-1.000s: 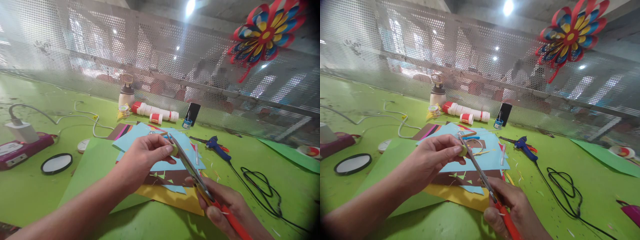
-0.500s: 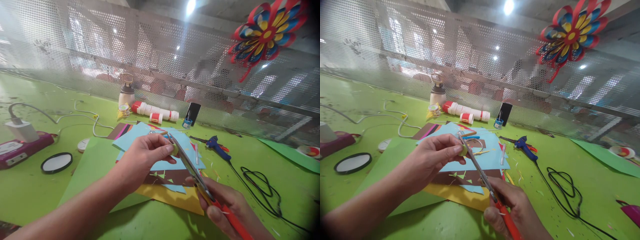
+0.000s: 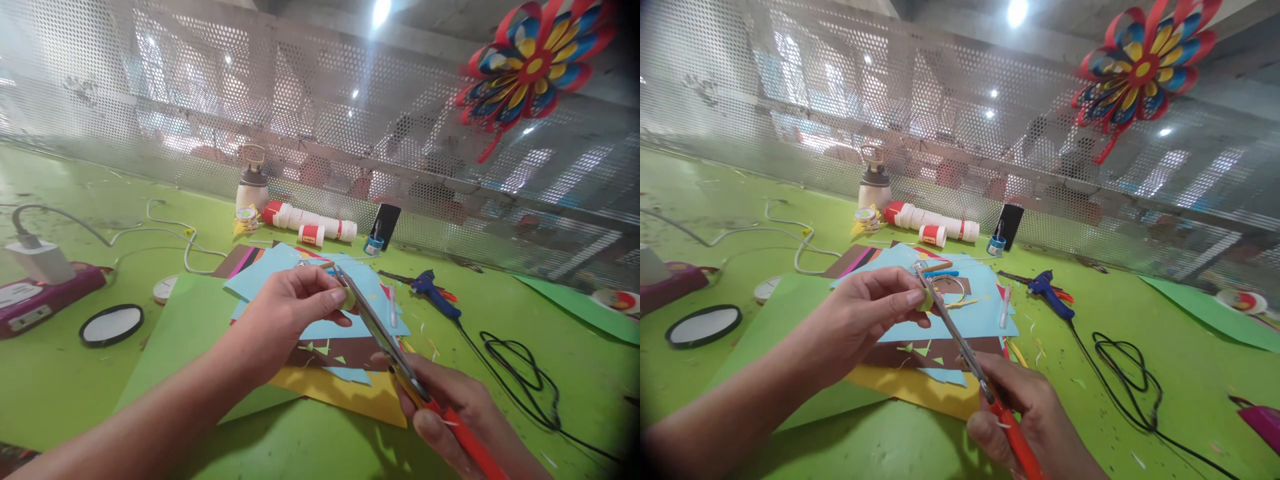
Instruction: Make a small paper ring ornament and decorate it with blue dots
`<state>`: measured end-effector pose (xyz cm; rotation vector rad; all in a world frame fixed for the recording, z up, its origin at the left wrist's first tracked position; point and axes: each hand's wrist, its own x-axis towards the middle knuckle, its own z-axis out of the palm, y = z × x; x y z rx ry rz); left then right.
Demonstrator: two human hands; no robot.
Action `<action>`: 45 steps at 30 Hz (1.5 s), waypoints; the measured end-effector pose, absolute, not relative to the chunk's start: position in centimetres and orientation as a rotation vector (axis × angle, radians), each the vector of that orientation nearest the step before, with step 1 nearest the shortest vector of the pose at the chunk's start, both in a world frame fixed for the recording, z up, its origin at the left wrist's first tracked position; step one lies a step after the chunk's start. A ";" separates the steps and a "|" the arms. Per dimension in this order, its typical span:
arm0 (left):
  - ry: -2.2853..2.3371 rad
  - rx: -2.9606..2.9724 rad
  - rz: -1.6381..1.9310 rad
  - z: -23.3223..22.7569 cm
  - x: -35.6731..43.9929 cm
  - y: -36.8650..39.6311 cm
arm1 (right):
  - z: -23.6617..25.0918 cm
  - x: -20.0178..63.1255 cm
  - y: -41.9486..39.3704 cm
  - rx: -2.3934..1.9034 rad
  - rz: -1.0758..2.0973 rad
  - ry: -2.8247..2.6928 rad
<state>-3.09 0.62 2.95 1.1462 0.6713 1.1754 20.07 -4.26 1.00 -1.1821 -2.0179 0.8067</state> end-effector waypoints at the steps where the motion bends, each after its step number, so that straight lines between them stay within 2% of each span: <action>1: 0.672 1.147 1.175 2.9 -3.1 0.6 | 1.1 20.0 -4.3 -1.182 0.802 -2.017; 11: 0.702 1.141 1.187 3.0 -2.9 0.5 | 0.7 19.7 -4.2 -1.145 0.862 -1.954; 25: 0.767 1.079 1.295 2.6 -2.6 1.0 | 0.0 21.0 -1.8 -1.572 0.816 -1.533; 35: 0.816 1.003 1.352 2.6 -2.5 1.2 | -1.0 22.7 0.5 -1.756 0.543 -1.888; 45: 0.905 1.092 1.424 3.5 -2.4 0.5 | 0.1 23.5 1.3 -2.058 0.271 -2.033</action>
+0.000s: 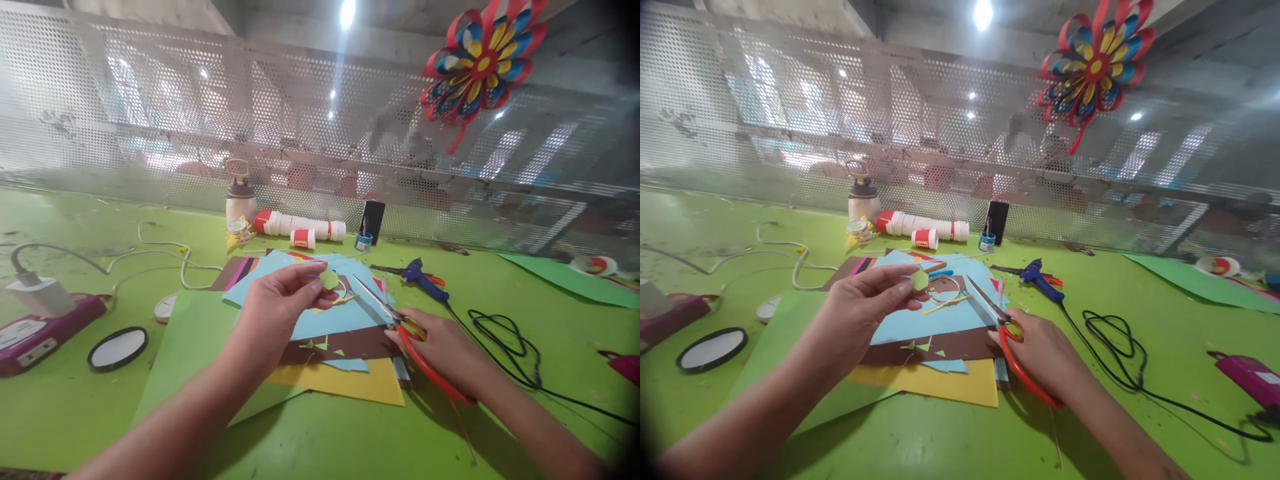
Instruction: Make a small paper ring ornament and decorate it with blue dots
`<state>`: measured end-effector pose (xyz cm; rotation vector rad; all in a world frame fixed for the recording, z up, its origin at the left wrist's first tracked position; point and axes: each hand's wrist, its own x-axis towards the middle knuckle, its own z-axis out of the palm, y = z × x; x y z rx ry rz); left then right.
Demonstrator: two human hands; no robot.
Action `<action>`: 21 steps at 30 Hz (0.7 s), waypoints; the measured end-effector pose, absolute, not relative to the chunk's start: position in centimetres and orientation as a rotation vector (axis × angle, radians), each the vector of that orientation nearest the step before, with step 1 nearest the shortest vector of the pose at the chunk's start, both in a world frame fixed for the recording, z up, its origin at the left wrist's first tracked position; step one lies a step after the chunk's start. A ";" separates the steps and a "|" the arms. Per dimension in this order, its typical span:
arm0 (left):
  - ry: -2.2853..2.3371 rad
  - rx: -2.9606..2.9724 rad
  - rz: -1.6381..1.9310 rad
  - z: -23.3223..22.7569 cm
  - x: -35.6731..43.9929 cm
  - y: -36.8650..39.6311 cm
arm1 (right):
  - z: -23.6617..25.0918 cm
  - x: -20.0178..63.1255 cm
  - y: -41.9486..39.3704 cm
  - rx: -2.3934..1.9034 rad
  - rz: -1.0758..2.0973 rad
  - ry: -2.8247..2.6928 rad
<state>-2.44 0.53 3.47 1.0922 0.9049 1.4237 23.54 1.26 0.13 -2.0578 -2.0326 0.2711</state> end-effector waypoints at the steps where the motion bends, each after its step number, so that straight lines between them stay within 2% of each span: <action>1: 0.909 1.101 1.427 3.5 -2.5 0.5 | 0.1 23.6 1.2 -2.079 0.244 -2.056; 9: 0.921 1.161 1.479 3.3 -2.4 0.5 | -0.6 24.9 0.3 -2.064 0.119 -2.310; 15: 0.931 1.228 1.456 3.4 -2.2 0.1 | 1.8 24.0 -0.9 -1.951 0.083 -2.335; 18: 0.925 1.231 1.418 3.4 -1.9 0.1 | 3.9 21.6 -1.3 -1.770 0.252 -2.274; 21: 0.904 1.231 1.362 3.0 -1.6 0.1 | 5.4 18.9 -1.3 -1.348 0.691 -1.927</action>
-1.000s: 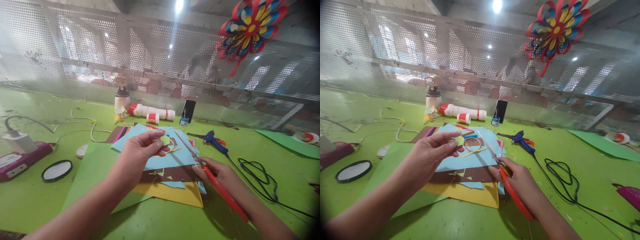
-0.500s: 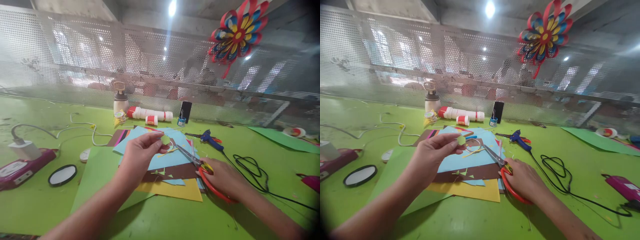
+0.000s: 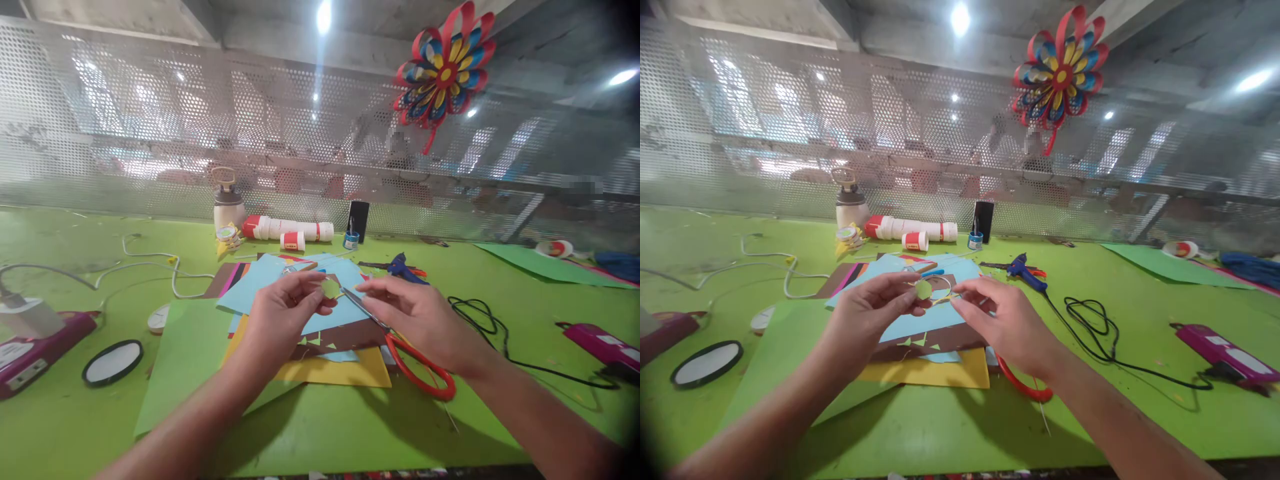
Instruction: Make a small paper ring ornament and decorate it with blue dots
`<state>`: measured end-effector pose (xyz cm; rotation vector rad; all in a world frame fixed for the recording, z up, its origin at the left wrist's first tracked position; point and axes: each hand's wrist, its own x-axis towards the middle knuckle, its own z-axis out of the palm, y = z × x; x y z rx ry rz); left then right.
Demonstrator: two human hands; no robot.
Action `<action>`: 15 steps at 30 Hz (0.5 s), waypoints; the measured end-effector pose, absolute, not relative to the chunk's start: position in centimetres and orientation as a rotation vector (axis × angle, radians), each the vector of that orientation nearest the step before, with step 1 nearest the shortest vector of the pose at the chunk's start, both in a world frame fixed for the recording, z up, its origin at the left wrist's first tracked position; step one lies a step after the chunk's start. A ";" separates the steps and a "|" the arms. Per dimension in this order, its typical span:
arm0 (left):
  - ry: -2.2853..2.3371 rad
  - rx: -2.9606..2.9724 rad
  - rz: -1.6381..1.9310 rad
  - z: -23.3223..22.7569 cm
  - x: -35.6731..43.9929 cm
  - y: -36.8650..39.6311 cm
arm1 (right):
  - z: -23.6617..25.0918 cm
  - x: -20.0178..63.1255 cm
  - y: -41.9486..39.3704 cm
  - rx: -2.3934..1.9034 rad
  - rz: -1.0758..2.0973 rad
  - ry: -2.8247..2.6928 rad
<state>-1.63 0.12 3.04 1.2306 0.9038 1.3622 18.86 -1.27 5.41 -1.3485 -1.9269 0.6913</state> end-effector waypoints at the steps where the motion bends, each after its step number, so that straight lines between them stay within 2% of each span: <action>1: 0.897 1.236 1.349 2.9 -1.5 0.1 | 5.7 18.0 -1.1 -1.262 0.772 -1.853; 15: 0.963 1.344 1.189 2.9 -1.7 0.0 | 4.4 15.8 -0.1 -1.089 1.268 -1.445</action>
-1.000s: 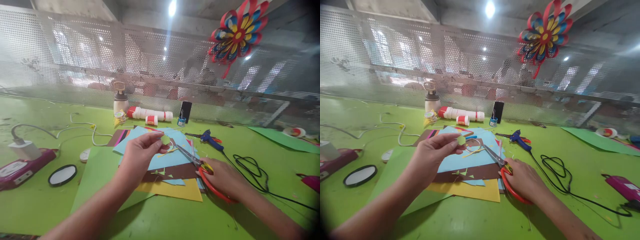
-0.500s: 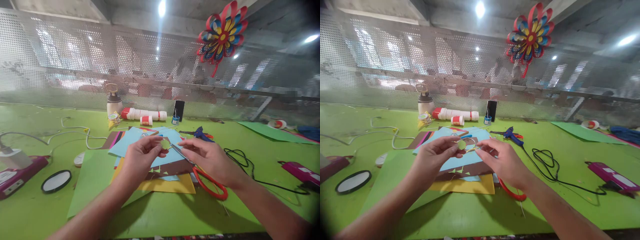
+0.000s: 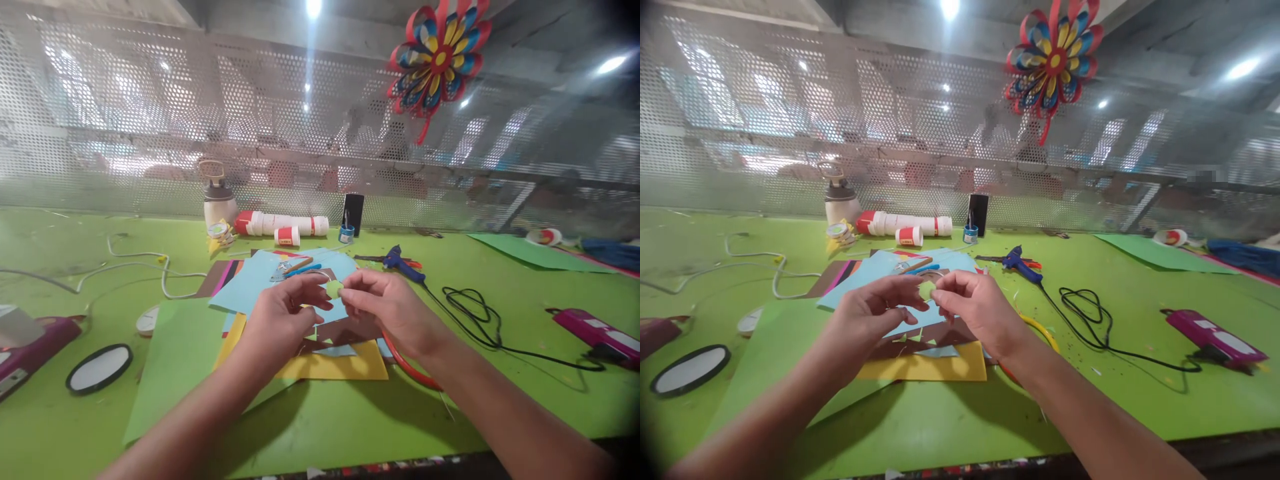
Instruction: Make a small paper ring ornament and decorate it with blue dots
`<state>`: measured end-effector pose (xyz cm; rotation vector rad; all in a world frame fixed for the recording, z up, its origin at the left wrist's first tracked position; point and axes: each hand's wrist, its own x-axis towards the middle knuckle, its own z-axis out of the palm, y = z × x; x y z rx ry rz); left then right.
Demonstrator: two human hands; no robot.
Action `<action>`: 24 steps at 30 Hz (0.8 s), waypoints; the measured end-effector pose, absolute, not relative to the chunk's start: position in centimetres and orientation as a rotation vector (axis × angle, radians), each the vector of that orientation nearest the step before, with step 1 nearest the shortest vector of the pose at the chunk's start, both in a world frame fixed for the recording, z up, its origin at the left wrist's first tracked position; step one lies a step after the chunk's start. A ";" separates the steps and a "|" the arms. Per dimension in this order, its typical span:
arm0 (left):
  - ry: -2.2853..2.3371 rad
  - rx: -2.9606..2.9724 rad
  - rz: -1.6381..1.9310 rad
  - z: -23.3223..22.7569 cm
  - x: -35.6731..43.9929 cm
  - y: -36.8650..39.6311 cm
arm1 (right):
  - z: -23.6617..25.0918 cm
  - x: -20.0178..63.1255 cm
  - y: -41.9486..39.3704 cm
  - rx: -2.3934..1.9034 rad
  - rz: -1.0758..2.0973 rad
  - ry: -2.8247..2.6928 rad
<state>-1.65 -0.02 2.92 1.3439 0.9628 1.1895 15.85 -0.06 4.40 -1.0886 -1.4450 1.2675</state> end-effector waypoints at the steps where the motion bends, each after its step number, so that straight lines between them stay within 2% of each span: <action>1: 0.992 1.362 1.179 2.7 -1.7 0.1 | 4.3 15.9 -0.1 -1.077 1.291 -1.423; 9: 0.939 1.488 1.137 0.9 -1.6 0.8 | 3.8 16.5 0.0 -1.052 1.420 -1.338; 24: 0.966 1.967 1.239 2.3 -1.6 0.1 | 3.5 17.5 0.2 -1.059 1.602 -1.300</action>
